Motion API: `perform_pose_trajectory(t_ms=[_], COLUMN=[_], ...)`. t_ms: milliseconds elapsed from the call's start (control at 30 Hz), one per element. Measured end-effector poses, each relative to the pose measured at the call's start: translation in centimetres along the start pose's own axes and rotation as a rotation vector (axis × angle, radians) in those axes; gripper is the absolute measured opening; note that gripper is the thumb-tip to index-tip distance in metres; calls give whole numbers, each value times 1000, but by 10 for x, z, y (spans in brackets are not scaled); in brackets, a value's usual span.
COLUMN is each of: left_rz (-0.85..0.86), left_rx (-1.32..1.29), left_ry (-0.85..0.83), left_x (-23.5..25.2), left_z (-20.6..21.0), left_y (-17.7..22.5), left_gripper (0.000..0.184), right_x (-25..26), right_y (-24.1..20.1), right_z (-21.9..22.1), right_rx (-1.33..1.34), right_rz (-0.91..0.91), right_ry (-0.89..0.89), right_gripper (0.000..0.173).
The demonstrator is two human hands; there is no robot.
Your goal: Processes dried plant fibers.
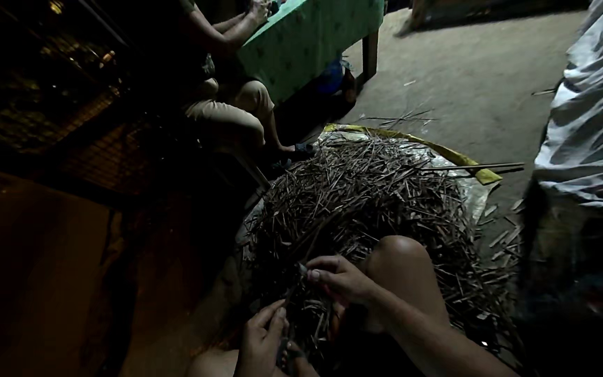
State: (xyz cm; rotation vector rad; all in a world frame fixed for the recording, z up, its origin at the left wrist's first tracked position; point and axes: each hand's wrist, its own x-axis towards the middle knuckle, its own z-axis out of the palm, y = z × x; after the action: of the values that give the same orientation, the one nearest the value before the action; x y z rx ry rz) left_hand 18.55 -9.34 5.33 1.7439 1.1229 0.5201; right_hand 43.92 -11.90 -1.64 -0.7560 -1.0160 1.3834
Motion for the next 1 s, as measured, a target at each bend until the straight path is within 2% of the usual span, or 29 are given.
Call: perform_pose_trajectory(t_ms=[267,433,667,733,800,833,900,1000], left_rz=[-267,-321,-320,-321,-325,-328,-333,-313], left_rx=[-408,-533,-554,-552,-524,-501,-440,-373], left_ry=[-305,-384,-439,-438,-417,-394,-343,-299], left_x=[1,4,1,0,-1,-1,-2,2], left_z=[-13,-16,-20,-21,-21,-21,-19,-14], left_y=[7,4,-4,-5,-6,-6,-4,-3], left_gripper=[32,32,33,33,32,31,30,29], right_x=[-2,-2,3,6,10,12,11,3], right_y=[-2,-2,-14,-17,-26,-29,-32,-27], right_z=[-13,-20,-33,-35,-40,-45,-49,-36], right_rx=[-59,-74,-7,58,227,310,342,171], right_rz=[-135,-170,-169,-141,-102,-88,-58,0], right_ry=[-39,-28,97,262,488,543,539,340], right_gripper=[27,28,30,32,33,35,39,43])
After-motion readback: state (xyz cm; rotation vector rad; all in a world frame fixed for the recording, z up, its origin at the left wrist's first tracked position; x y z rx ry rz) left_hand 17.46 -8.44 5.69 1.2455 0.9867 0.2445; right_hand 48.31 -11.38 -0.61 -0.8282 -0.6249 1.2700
